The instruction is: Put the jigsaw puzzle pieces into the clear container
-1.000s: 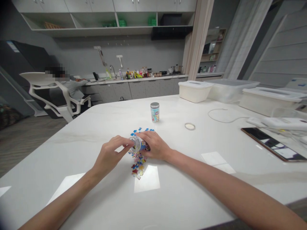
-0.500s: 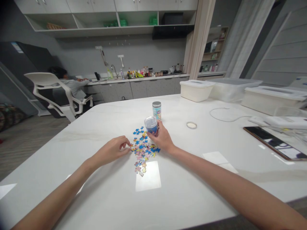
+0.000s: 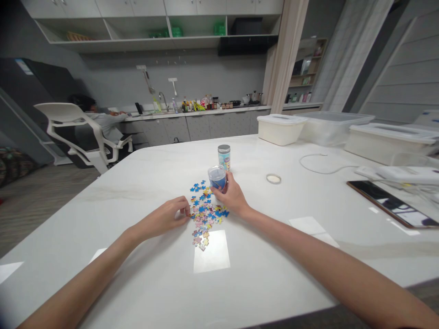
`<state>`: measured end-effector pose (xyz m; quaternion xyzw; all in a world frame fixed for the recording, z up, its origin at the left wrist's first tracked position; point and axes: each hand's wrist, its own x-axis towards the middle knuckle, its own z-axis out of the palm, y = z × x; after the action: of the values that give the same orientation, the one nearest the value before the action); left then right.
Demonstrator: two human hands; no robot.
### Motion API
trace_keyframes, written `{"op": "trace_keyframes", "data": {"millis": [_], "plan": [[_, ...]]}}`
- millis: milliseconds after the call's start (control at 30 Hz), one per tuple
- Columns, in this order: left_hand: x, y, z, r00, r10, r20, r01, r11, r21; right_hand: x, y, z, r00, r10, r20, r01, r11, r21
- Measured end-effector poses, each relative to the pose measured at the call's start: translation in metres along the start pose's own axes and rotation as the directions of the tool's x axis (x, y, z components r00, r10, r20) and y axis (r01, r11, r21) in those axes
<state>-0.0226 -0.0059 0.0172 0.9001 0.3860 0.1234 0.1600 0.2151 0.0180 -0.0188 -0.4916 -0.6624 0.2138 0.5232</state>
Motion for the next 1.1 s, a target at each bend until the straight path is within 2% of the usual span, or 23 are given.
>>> {"op": "trace_keyframes", "data": {"millis": [333,400,467,567,667,733,800,1000,1100], "plan": [[-0.001,0.002,-0.002,0.999,-0.018,-0.040,0.019,1.000,0.012,0.000,-0.002,0.001,0.999,-0.013,0.031,0.014,0.999,-0.036],[0.000,0.002,-0.003,0.997,-0.031,-0.071,0.031,1.000,0.003,0.000,-0.002,0.001,0.999,-0.033,0.042,0.035,0.999,-0.042],[0.001,0.003,-0.005,0.988,-0.043,-0.150,0.040,0.999,-0.025,-0.001,-0.002,0.001,0.996,-0.072,0.058,0.074,0.996,-0.042],[0.002,0.009,-0.008,0.931,-0.054,-0.361,0.026,0.996,-0.084,-0.004,-0.003,0.002,0.982,-0.163,0.095,0.169,0.984,-0.058],[0.002,0.019,-0.011,0.823,0.004,-0.568,-0.061,0.995,-0.082,-0.007,-0.004,0.002,0.950,-0.273,0.151,0.286,0.956,-0.067],[0.001,0.027,-0.012,0.768,0.076,-0.636,-0.134,0.990,-0.044,-0.009,-0.004,0.001,0.919,-0.344,0.190,0.362,0.930,-0.068],[-0.001,0.032,-0.011,0.744,0.138,-0.654,-0.183,0.983,-0.002,-0.010,-0.005,0.000,0.882,-0.414,0.224,0.439,0.895,-0.076],[-0.002,0.030,-0.003,0.741,0.266,-0.617,-0.243,0.962,0.122,-0.011,-0.008,-0.001,0.759,-0.562,0.329,0.620,0.779,-0.098],[0.000,0.027,0.000,0.715,0.363,-0.598,-0.311,0.931,0.192,-0.010,-0.007,-0.001,0.741,-0.581,0.338,0.642,0.760,-0.100]]}}
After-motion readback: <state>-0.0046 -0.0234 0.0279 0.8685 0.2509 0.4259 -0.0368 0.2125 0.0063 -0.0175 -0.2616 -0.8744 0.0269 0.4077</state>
